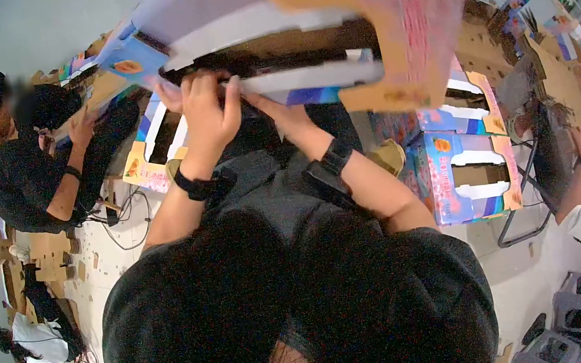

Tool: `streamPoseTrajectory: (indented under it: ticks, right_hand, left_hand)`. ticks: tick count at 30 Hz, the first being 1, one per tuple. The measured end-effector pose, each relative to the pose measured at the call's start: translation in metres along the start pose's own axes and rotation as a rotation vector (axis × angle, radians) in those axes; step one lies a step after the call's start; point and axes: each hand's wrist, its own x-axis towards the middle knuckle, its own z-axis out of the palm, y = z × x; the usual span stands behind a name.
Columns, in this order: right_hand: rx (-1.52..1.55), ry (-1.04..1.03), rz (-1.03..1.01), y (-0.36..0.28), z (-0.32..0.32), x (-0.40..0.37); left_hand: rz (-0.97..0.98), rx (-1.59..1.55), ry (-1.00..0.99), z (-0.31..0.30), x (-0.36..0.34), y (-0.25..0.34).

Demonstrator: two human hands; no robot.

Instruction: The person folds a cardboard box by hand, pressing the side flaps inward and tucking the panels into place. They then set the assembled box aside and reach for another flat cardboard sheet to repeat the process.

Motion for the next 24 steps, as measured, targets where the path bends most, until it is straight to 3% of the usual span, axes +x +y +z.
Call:
streamPoseTrajectory:
  ticks: [1,2,5,7,9,14,18,19,21,24]
  right_hand:
    - [-0.075,-0.081,-0.065,0.002,-0.009,0.000]
    - [-0.151,-0.160,-0.135,0.004,-0.015,0.001]
    - [-0.346,0.011,-0.370,0.015,-0.019,-0.001]
    - [-0.337,-0.035,-0.286,0.004,-0.026,0.000]
    - [-0.134,-0.154,-0.272,-0.008,-0.026,0.004]
    - [0.013,0.017,-0.240,-0.020,-0.028,0.000]
    - [-0.002,0.129,-0.204,-0.030,-0.047,0.004]
    - [0.116,0.133,-0.237,-0.036,-0.047,0.005]
    - [0.136,0.085,-0.136,-0.025,-0.077,0.012]
    - [0.062,0.087,-0.046,-0.032,-0.104,0.008]
  left_hand:
    - [0.105,0.072,0.036,0.008,-0.002,-0.005]
    - [0.052,0.021,-0.017,0.016,-0.008,-0.013]
    - [0.115,0.163,0.093,0.028,-0.020,-0.014]
    - [0.061,0.101,0.108,0.030,-0.016,-0.012]
    - [-0.015,0.064,0.028,0.028,-0.010,-0.007]
    - [-0.091,-0.268,-0.061,0.036,-0.009,-0.006]
    - [0.018,-0.125,0.127,0.001,-0.014,0.031]
    - [0.061,-0.135,0.154,-0.003,-0.021,0.032]
    - [0.185,-0.038,0.159,-0.004,-0.043,0.016]
    - [0.224,-0.163,0.355,-0.010,-0.043,-0.012]
